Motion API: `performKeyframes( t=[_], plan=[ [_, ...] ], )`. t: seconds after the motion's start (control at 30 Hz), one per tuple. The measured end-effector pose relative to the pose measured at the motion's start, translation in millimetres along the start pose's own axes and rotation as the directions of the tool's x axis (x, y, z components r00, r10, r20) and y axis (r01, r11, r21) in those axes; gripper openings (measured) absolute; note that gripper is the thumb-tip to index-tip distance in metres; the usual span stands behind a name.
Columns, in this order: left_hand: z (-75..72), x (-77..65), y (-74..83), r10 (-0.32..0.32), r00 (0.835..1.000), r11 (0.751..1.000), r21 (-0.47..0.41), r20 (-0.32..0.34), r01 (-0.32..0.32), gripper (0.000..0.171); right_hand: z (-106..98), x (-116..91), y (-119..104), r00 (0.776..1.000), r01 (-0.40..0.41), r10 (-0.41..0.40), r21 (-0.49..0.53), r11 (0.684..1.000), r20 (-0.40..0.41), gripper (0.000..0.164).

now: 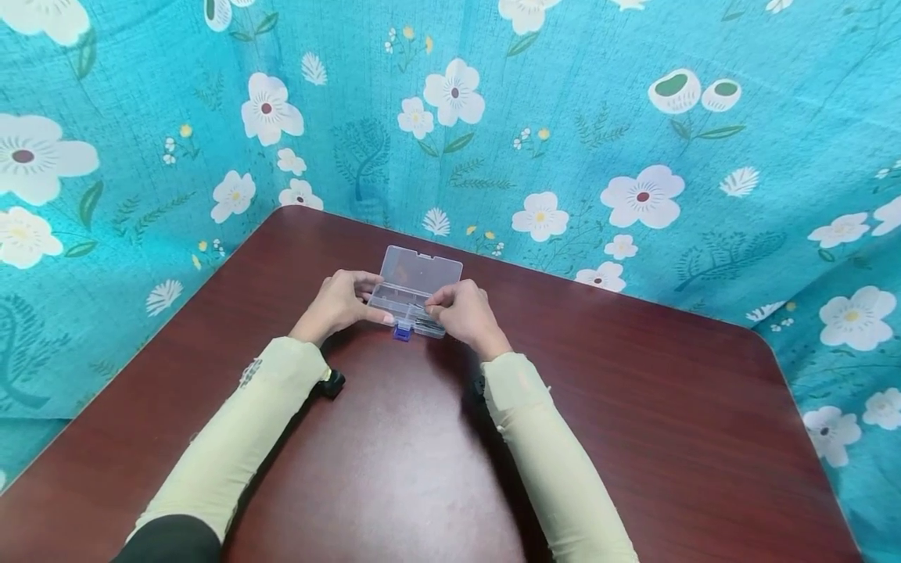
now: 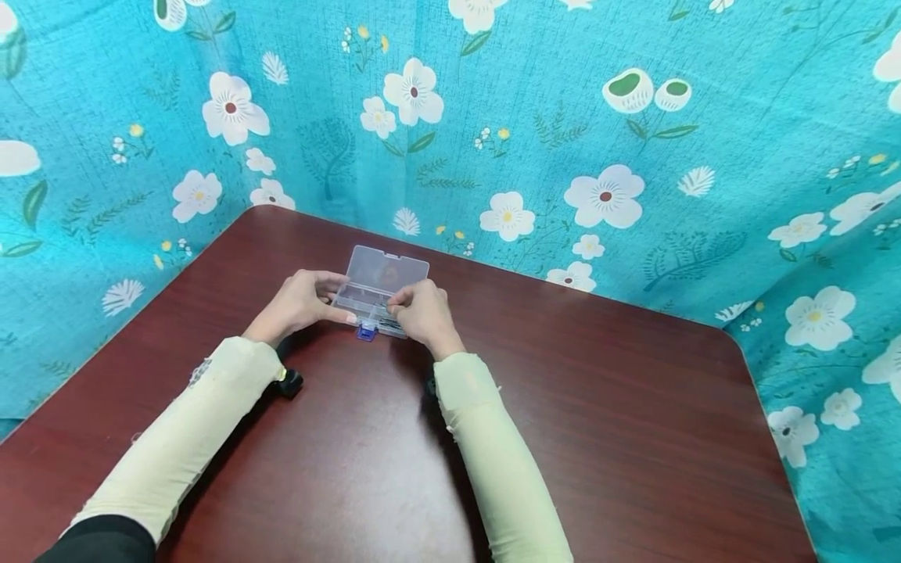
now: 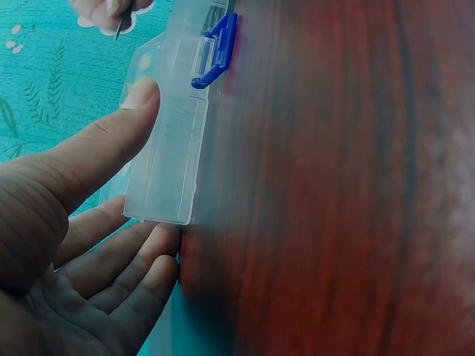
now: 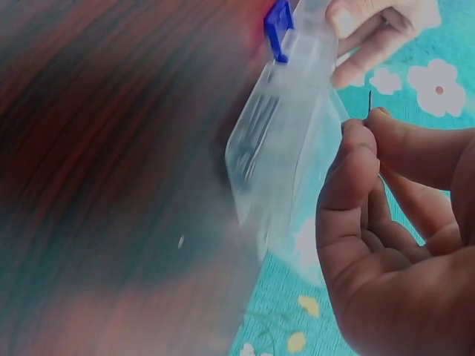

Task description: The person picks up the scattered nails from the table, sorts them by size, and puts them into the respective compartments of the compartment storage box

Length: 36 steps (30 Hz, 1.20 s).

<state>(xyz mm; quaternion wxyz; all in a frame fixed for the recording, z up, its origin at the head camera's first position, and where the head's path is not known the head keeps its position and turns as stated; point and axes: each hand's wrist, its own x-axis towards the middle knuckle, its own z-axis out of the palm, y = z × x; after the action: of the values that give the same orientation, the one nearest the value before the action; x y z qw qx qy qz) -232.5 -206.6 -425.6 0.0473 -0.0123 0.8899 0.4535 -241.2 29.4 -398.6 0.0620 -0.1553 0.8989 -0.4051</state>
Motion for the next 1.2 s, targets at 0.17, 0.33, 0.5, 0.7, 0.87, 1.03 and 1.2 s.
performKeyframes(
  t=[0.17, 0.33, 0.5, 0.7, 0.87, 1.03, 1.2],
  plan=[
    [-0.7, 0.7, 0.7, 0.0, 1.0, 1.0, 0.005, 0.009, 0.0, 0.082, 12.2, 7.6, -10.6, 1.0, 0.01, -0.01, -0.025, 1.0, 0.003, 0.006],
    [-0.6, 0.1, 0.6, -0.006, 1.0, 1.0, 0.012, 0.017, 0.005, 0.082, 22.1, 13.3, -16.6, 0.999, 0.039, -0.039, -0.053, 0.998, 0.009, 0.006],
    [0.6, 3.3, 3.1, 0.017, 1.0, 1.0, -0.001, 0.024, -0.017, 0.08, 27.6, 19.0, -20.9, 0.999, 0.046, -0.046, -0.077, 0.996, -0.004, 0.006],
    [-1.3, 2.3, 3.7, 0.01, 1.0, 1.0, 0.008, 0.024, -0.01, 0.08, 33.8, 22.2, -24.2, 0.999, 0.048, -0.046, -0.086, 0.995, 0.026, 0.006],
    [-1.9, 1.3, 2.0, 0.012, 1.0, 1.0, 0.019, 0.021, -0.013, 0.08, 39.0, 21.6, -27.1, 0.998, 0.049, -0.046, -0.08, 0.996, 0.039, 0.006],
    [-3.1, -2.0, -1.6, 0.0, 1.0, 1.0, 0.009, 0.025, 0.0, 0.08, 40.8, 19.4, -29.9, 0.997, 0.062, -0.057, -0.069, 0.996, 0.06, 0.005],
    [-2.1, -0.1, -0.1, 0.001, 1.0, 1.0, -0.009, 0.027, -0.001, 0.078, 31.6, 14.7, -27.1, 0.996, 0.079, -0.077, -0.026, 0.997, 0.053, 0.006]
  ],
)
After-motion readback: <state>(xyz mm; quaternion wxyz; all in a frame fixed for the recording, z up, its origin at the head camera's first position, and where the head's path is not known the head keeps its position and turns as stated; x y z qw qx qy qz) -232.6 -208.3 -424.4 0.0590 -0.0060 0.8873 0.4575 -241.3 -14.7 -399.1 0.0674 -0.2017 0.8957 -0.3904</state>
